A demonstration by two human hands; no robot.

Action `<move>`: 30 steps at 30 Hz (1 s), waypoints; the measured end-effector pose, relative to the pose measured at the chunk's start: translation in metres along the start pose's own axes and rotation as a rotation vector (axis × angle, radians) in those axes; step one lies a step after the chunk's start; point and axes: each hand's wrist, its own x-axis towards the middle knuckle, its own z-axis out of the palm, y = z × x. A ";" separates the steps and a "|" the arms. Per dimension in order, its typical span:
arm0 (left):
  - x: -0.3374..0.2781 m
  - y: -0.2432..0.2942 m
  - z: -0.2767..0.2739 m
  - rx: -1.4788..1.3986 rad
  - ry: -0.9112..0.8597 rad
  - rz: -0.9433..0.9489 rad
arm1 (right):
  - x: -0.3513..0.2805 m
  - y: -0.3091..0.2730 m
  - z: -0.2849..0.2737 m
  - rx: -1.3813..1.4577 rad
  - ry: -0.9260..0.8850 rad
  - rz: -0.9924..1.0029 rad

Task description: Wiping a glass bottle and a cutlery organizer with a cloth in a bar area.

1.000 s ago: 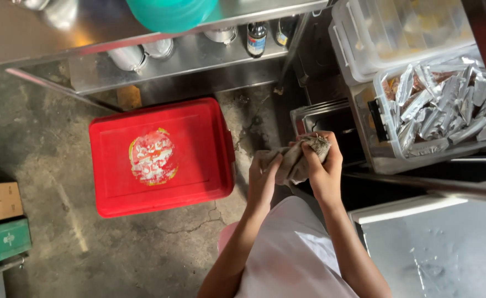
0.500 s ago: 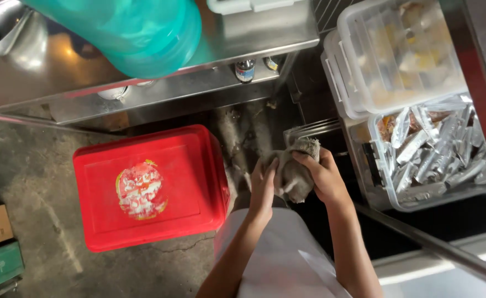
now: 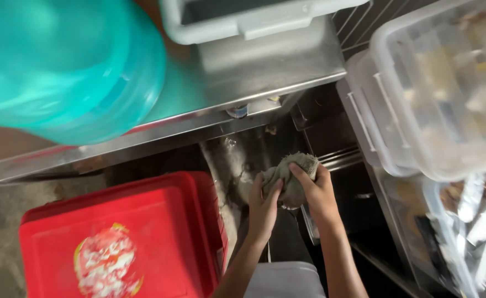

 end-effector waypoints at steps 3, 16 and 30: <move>0.049 -0.044 -0.004 0.239 -0.005 -0.162 | 0.053 0.030 0.015 0.059 -0.004 -0.080; 0.205 -0.133 -0.046 0.562 0.271 0.638 | 0.177 0.102 0.074 -0.284 -0.253 -0.704; 0.247 -0.163 -0.077 0.459 0.177 0.660 | 0.226 0.127 0.114 -0.300 -0.109 -1.090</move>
